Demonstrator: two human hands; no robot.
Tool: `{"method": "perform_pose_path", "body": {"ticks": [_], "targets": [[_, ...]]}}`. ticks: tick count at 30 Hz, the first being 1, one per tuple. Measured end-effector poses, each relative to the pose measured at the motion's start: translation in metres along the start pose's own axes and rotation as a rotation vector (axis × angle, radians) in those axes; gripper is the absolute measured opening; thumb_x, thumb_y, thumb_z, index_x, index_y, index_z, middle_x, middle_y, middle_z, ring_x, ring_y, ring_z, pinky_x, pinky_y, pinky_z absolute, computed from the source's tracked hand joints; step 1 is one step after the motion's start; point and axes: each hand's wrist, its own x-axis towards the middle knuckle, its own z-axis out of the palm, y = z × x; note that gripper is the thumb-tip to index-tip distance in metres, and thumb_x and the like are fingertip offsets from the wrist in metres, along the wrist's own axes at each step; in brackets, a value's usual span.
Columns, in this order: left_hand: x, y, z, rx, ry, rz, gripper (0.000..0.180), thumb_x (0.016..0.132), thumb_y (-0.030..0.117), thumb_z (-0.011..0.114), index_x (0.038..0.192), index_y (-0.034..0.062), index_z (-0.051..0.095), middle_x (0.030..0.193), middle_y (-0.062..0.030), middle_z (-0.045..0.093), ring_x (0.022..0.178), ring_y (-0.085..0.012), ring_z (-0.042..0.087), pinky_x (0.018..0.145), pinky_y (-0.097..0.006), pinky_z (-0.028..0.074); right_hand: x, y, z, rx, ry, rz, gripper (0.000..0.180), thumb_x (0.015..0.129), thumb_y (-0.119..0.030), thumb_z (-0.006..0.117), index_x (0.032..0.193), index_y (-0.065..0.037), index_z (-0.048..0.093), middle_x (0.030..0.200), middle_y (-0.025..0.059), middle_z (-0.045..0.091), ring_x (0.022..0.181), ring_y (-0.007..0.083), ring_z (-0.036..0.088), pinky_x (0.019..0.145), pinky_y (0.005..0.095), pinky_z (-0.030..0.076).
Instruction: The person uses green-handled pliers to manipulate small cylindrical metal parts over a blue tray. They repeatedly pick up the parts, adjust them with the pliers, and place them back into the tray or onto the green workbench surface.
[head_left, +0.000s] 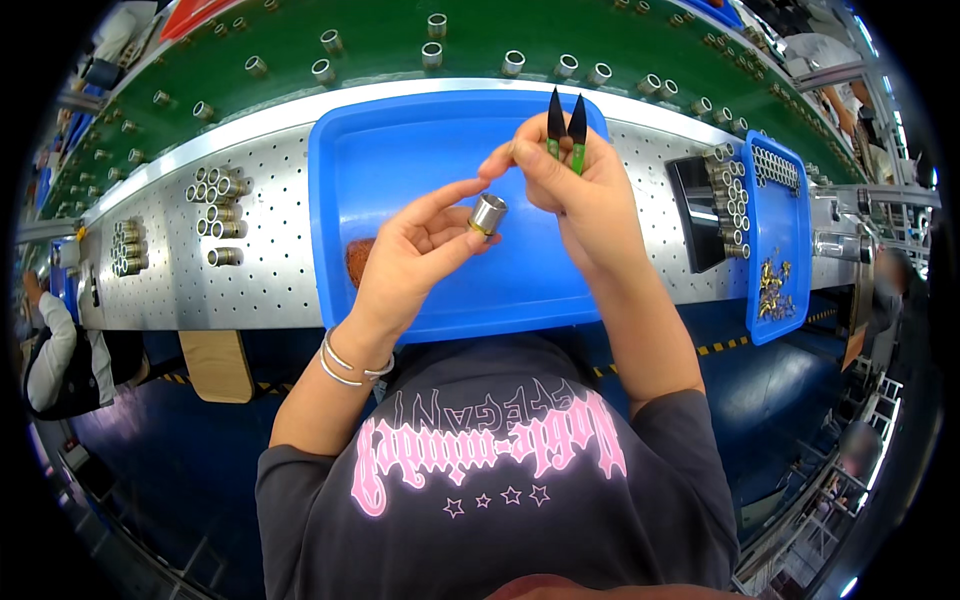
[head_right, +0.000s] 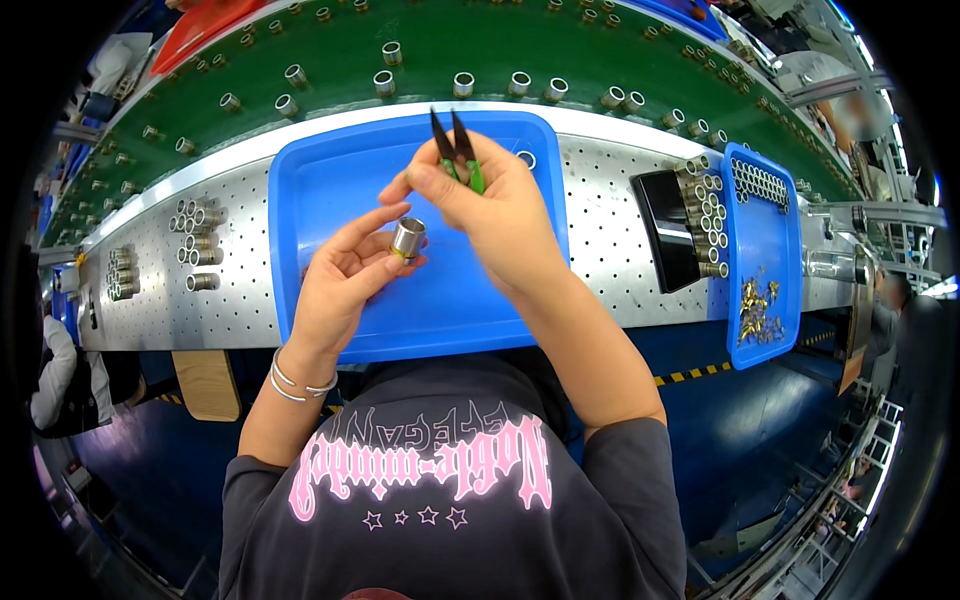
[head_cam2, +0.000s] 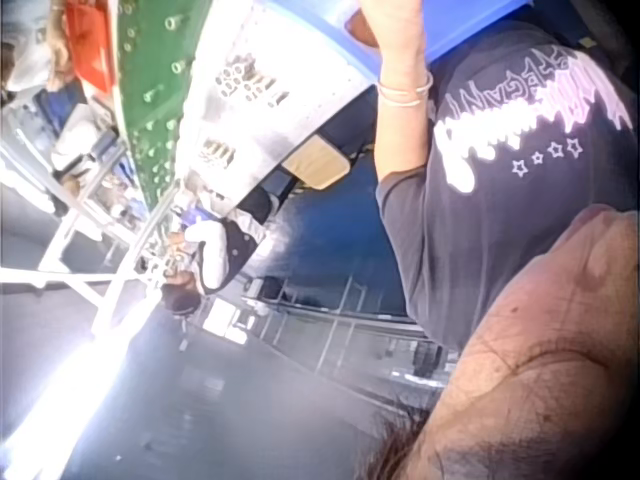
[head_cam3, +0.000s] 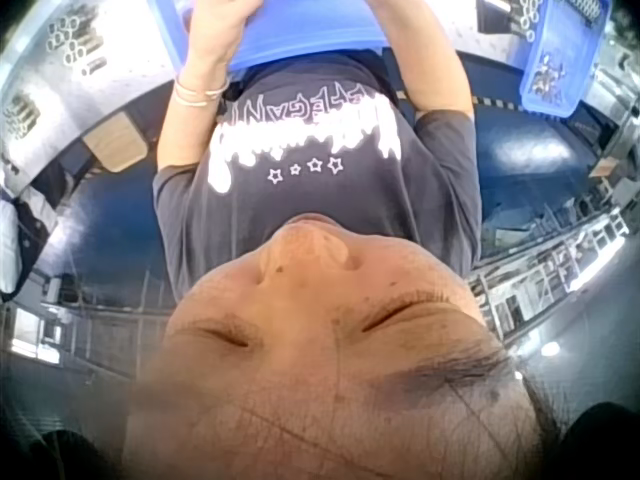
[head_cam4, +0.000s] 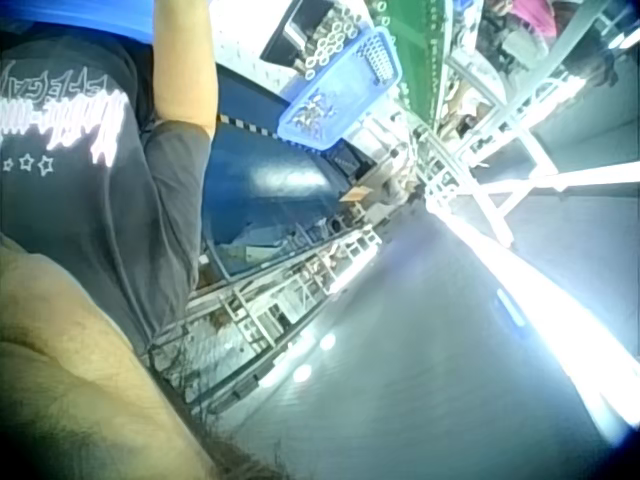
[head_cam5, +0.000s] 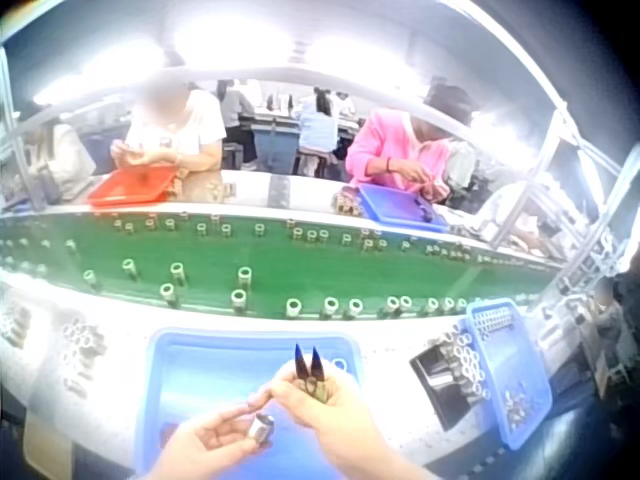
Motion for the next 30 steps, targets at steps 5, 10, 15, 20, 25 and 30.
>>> {"method": "perform_pose_path", "body": {"ticks": [5,10,15,20,25,30], "targets": [[-0.003,0.001,0.001,-0.024,0.015,-0.001,0.049,0.083,0.003,0.061,0.129,0.0015,0.045,0.105,-0.014,0.061,0.096,-0.0197,0.061,0.087,-0.029,0.047,0.015,0.016,-0.01,0.122,0.142,-0.039,0.011,0.087,-0.015,0.058,0.084,-0.005,0.055,0.086,0.0129,0.065,0.045,-0.0001,0.028,0.043,0.0174,0.024],[-0.003,0.003,-0.002,-0.065,0.084,-0.021,0.046,0.083,0.004,0.06,0.128,0.0022,0.047,0.108,-0.0147,0.06,0.097,-0.0204,0.06,0.087,-0.029,0.047,0.012,0.015,-0.019,0.23,0.171,-0.131,0.011,0.088,-0.015,0.057,0.085,-0.005,0.054,0.088,0.0154,0.065,0.043,0.0,0.027,0.042,0.0174,0.023],[0.0,0.0,-0.003,-0.04,0.106,0.028,0.045,0.083,0.009,0.061,0.126,0.0036,0.049,0.11,-0.0167,0.06,0.097,-0.021,0.061,0.085,-0.028,0.047,-0.002,-0.001,-0.012,0.171,-0.006,-0.295,0.01,0.089,-0.014,0.055,0.087,-0.004,0.054,0.084,0.0153,0.065,0.045,0.0005,0.029,0.042,0.0166,0.025],[0.001,-0.006,-0.005,0.028,0.104,0.052,0.042,0.082,0.003,0.06,0.123,0.0013,0.051,0.106,-0.0136,0.061,0.096,-0.0207,0.061,0.088,-0.03,0.047,-0.008,-0.019,0.001,0.163,-0.122,-0.355,0.009,0.088,-0.013,0.056,0.09,-0.004,0.054,0.084,0.0148,0.066,0.048,0.0009,0.032,0.044,0.0151,0.026],[0.0,-0.003,-0.001,0.014,0.105,0.033,0.042,0.084,0.001,0.058,0.125,0.0011,0.049,0.106,-0.0126,0.06,0.096,-0.0194,0.06,0.088,-0.029,0.047,-0.002,-0.022,0.003,0.014,-0.008,-0.368,0.015,0.09,-0.015,0.054,0.098,-0.002,0.055,0.086,0.0115,0.065,0.052,0.001,0.037,0.046,0.0156,0.028],[0.0,0.004,-0.003,-0.096,0.203,0.033,0.046,0.086,0.009,0.059,0.129,0.0017,0.044,0.11,-0.0151,0.059,0.097,-0.0196,0.06,0.085,-0.026,0.049,-0.005,-0.002,-0.005,-0.216,0.048,-0.376,0.025,0.088,-0.019,0.058,0.107,-0.001,0.057,0.086,0.0068,0.063,0.062,0.008,0.05,0.055,0.0211,0.04]]}}
